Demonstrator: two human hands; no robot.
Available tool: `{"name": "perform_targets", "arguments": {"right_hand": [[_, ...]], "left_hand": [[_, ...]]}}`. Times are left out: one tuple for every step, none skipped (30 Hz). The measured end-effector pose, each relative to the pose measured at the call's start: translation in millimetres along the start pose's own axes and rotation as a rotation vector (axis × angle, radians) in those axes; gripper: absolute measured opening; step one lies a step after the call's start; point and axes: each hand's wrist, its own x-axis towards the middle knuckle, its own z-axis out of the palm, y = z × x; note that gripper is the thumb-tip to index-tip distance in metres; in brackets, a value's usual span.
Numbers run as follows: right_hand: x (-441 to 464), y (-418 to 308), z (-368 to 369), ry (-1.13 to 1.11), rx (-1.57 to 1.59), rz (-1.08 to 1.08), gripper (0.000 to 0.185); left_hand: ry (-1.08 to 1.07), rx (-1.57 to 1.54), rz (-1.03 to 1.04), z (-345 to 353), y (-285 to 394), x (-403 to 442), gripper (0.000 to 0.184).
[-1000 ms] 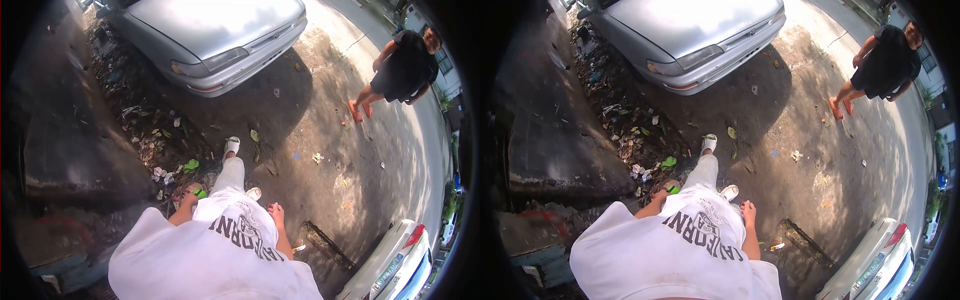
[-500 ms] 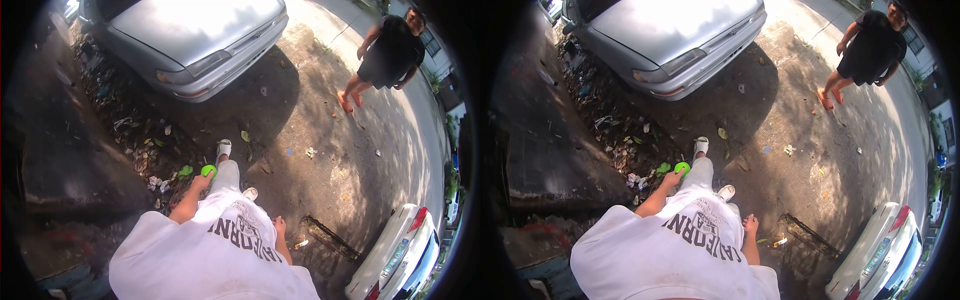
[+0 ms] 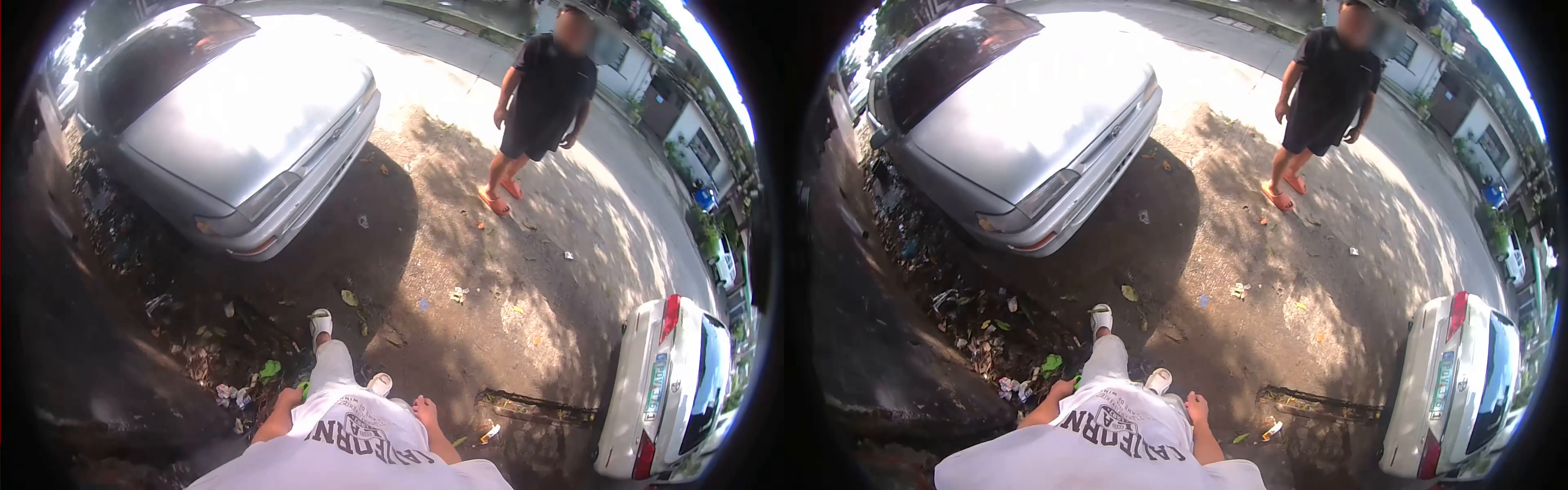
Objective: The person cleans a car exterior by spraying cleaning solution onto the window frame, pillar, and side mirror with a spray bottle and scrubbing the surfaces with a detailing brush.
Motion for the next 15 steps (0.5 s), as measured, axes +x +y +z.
{"name": "perform_targets", "arguments": {"right_hand": [[2,-4,2,0.020,-0.016,0.038,0.041],[0,-13,1,0.074,0.047,0.049,0.041],[-4,-22,-2,0.079,0.060,0.067,0.040],[-7,-31,-4,0.071,0.063,0.083,0.039],[-10,-37,-6,0.088,0.087,0.087,0.039],[-9,-38,-9,0.106,0.103,0.065,0.040],[-9,-36,-11,0.119,0.111,0.043,0.040],[-9,-33,-13,0.120,0.111,0.047,0.040],[-12,-29,-16,0.123,0.137,0.056,0.040],[-15,-24,-20,0.131,0.167,0.068,0.040],[-19,-18,-24,0.147,0.179,0.083,0.040],[-24,-12,-28,0.159,0.180,0.101,0.040],[-31,-4,-30,0.179,0.197,0.126,0.040],[-38,4,-33,0.205,0.179,0.140,0.042],[-46,11,-35,0.249,0.143,0.145,0.046]], "left_hand": [[-0.042,-0.041,0.082,3,-8,5,0.066],[-0.067,-0.061,0.096,10,-18,20,0.060],[-0.105,-0.074,0.103,12,-22,25,0.056],[-0.210,-0.261,0.358,26,-51,58,0.055],[-0.166,-0.277,0.592,27,-56,48,0.052],[-0.167,-0.457,0.388,33,-52,53,0.038],[-0.127,-0.350,0.588,22,-45,31,0.030],[-0.063,-0.249,0.782,5,-32,-4,0.022],[-0.088,-0.111,0.943,-6,-23,-4,0.012],[-0.098,-0.014,1.012,-13,-14,-7,0.021],[-0.065,0.033,0.719,5,3,29,0.026],[-0.029,0.097,0.437,14,29,52,0.030],[-0.044,0.149,0.465,18,36,67,0.030],[-0.046,0.228,0.528,13,54,67,0.034],[-0.045,0.312,0.593,6,69,68,0.037]]}}
